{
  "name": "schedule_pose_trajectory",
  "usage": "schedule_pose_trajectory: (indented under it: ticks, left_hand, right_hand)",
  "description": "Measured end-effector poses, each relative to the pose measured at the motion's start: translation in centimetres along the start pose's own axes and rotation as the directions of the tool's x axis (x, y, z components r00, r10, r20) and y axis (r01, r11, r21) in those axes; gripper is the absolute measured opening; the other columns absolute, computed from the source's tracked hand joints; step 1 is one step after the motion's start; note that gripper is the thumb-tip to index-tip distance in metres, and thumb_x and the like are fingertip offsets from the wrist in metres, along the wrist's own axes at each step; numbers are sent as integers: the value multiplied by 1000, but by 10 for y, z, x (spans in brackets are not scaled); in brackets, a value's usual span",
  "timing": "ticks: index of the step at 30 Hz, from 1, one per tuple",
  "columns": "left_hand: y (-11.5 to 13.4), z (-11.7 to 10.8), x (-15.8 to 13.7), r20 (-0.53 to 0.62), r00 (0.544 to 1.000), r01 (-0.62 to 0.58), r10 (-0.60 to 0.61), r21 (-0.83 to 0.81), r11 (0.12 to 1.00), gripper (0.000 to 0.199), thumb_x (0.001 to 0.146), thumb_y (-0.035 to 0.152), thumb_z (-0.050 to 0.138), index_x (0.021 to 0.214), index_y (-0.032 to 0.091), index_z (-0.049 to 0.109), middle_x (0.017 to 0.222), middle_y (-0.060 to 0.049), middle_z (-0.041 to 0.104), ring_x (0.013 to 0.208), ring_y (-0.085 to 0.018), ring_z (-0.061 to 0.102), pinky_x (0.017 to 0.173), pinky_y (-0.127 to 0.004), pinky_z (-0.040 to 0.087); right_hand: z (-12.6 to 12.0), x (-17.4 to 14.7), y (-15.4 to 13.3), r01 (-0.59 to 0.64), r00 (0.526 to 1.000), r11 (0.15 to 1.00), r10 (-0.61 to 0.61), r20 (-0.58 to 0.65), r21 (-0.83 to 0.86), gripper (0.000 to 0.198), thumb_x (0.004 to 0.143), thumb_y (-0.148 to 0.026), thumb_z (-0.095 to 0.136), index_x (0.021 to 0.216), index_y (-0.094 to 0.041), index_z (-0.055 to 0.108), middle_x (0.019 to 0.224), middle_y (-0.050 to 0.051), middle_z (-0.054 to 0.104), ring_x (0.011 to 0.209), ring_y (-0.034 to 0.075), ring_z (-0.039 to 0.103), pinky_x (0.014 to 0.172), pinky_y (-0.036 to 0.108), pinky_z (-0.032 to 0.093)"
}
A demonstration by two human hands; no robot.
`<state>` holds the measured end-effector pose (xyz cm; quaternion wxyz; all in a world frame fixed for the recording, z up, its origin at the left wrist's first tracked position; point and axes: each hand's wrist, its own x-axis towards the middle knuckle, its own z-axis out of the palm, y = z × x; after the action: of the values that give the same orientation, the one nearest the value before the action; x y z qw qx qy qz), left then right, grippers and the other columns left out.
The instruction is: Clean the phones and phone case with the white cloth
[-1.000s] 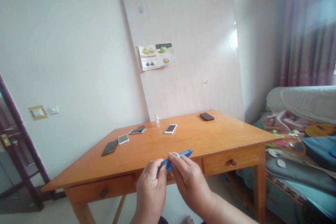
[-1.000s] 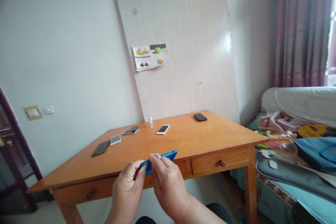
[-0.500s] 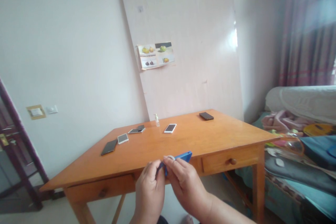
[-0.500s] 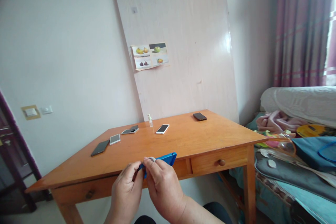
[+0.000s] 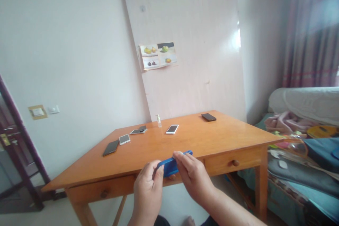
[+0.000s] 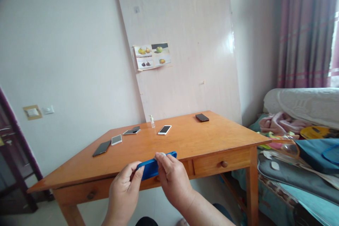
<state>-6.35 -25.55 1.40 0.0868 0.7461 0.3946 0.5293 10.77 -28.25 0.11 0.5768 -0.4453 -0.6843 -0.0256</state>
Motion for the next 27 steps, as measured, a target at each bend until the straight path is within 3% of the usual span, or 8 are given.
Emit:
schedule_pose_trajectory:
  ticks: [3,6,10,12,15,18,22,27]
  left_hand:
    - [-3,-6,2,2,993,114,-114,-64,991,29,87,46,54,93,21,69,73,-1,68,70,-19,64,65,-26,49]
    - [-8,-8,3,30,968,251,-250,-160,955,37,84,54,56,94,20,69,60,2,61,58,-17,58,53,-23,45]
    - [-13,-3,2,77,930,367,-360,-279,888,44,81,58,59,99,19,68,63,2,60,52,-12,49,48,-20,39]
    - [-12,-1,1,93,924,382,-372,-317,868,45,80,58,60,100,18,67,63,3,58,52,-11,47,48,-20,38]
    - [-11,1,2,91,910,408,-405,-377,832,44,79,57,62,98,17,67,58,4,52,51,-10,43,48,-19,35]
    - [-14,2,5,73,891,424,-448,-487,764,41,78,54,65,92,16,66,55,6,44,50,-8,38,48,-18,32]
    - [-21,2,8,85,869,439,-487,-587,681,38,76,52,69,86,15,64,53,8,38,48,-6,34,48,-17,31]
    - [-19,6,4,191,868,472,-459,-607,640,37,77,51,68,85,15,63,52,8,38,48,-6,35,49,-16,32]
  right_hand:
    - [-7,3,16,-116,987,992,120,-104,42,28,95,-31,47,110,-21,69,95,9,72,85,20,67,77,32,55]
    - [-14,7,35,-269,942,954,289,-173,135,30,92,-40,52,102,-20,72,92,8,74,84,23,69,77,35,56]
    - [-21,15,42,-374,876,869,445,-185,323,37,89,-46,54,99,-16,74,85,8,75,79,23,69,72,34,56]
    - [-23,17,38,-355,876,871,437,-204,340,37,88,-46,56,100,-16,73,87,8,74,80,22,68,72,32,56]
    - [-24,15,32,-275,924,928,327,-198,251,31,89,-43,57,100,-20,74,91,7,73,85,21,67,76,32,54]
    - [-21,4,29,-224,958,959,249,-140,172,28,92,-40,52,98,-21,73,83,6,70,78,19,65,71,29,52]
    - [-19,-5,28,-235,964,960,251,-92,153,29,94,-38,49,99,-21,72,78,4,68,72,18,64,66,27,50]
    - [-28,9,29,-252,965,966,254,-56,51,24,90,-35,53,98,-21,71,84,4,71,78,20,65,70,29,49]
